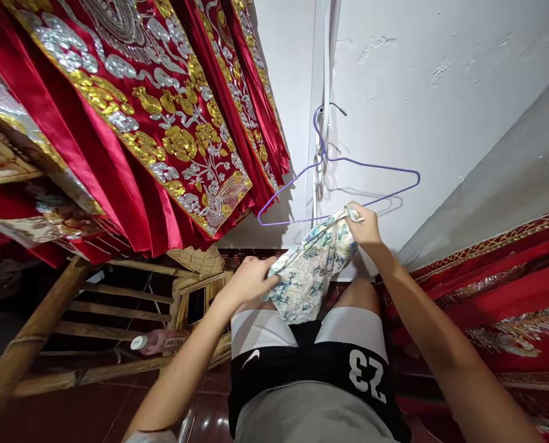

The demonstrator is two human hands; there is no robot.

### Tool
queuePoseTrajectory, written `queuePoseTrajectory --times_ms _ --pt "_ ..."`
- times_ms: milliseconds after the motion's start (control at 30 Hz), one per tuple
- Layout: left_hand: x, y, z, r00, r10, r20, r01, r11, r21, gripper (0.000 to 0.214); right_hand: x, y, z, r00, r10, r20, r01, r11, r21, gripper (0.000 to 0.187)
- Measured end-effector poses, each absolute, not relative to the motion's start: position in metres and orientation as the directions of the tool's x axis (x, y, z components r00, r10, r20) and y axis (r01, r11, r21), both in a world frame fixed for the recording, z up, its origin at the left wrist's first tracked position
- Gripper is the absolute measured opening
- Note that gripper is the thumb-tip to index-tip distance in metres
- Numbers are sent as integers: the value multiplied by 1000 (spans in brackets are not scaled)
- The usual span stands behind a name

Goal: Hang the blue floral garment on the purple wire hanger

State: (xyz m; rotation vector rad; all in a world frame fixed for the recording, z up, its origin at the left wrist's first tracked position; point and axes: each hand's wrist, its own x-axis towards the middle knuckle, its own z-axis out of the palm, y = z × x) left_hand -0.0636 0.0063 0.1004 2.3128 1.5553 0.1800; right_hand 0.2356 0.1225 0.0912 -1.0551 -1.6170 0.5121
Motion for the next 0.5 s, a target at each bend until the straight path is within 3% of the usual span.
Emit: queuePoseTrajectory --times_ms 133,233,300,367,500 --pt "-77 31 106 203 956 -213 979 -198 47 27 256 99 112 -96 847 522 496 496 -713 11" --pt "-76 46 124 191 981 32 981 -189 -44 26 262 94 124 -79 836 543 513 501 -697 23" --pt "-73 53 142 238 936 260 970 -242 -19 21 265 95 130 -46 833 551 503 496 -708 29" --pt "-69 59 160 302 861 409 927 -365 85 11 265 94 132 -47 842 538 482 491 -726 29" --pt "-51 70 184 450 737 505 692 -645 324 10 255 88 127 -93 866 491 427 480 -767 24"
